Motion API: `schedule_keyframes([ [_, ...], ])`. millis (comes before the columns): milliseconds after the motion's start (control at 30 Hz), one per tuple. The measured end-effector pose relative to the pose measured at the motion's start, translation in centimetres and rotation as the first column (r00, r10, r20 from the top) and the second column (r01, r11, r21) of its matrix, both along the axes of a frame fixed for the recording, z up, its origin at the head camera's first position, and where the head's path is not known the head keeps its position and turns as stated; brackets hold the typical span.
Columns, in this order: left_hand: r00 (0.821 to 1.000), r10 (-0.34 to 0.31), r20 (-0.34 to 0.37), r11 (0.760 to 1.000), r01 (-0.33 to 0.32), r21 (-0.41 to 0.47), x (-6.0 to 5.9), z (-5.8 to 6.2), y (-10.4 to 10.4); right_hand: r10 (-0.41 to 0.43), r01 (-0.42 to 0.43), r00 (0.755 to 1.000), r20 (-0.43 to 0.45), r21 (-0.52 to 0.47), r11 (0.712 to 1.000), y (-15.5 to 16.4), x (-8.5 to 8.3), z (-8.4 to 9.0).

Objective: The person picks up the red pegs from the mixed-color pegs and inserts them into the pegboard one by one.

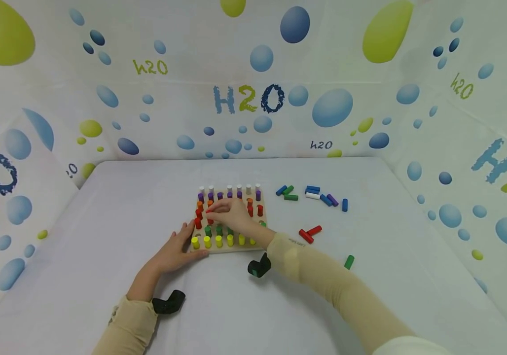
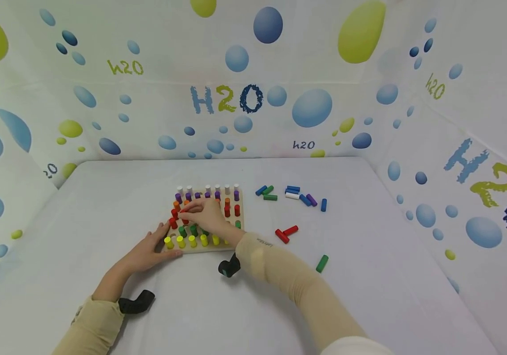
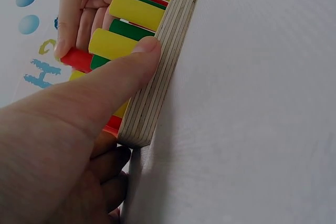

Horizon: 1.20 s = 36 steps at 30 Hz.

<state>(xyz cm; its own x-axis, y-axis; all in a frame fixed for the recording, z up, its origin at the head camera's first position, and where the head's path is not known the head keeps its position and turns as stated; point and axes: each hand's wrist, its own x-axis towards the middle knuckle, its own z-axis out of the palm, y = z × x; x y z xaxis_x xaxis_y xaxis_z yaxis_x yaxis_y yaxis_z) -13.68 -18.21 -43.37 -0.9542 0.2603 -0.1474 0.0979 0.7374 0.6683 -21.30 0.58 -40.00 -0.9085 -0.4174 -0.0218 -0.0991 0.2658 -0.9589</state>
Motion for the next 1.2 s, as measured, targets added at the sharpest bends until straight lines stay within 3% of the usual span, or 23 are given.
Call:
schedule_keyframes([
  [467,0.999,-0.014,-0.029,1.000,0.014,0.007,-0.1,-0.3,0.0,0.057,-0.056,0.998,-0.017,0.053,0.997,-0.3,-0.5,-1.2],
  [800,1.000,-0.011,-0.023,1.000,0.011,0.004,-0.1,-0.2,0.1,0.060,-0.060,0.998,0.006,0.056,0.997,-0.5,-0.6,-1.2],
  [1200,1.000,-0.004,-0.020,1.000,0.004,-0.007,0.0,0.0,0.2,0.104,-0.100,0.994,-0.035,0.089,0.991,-0.5,-0.7,-1.3],
])
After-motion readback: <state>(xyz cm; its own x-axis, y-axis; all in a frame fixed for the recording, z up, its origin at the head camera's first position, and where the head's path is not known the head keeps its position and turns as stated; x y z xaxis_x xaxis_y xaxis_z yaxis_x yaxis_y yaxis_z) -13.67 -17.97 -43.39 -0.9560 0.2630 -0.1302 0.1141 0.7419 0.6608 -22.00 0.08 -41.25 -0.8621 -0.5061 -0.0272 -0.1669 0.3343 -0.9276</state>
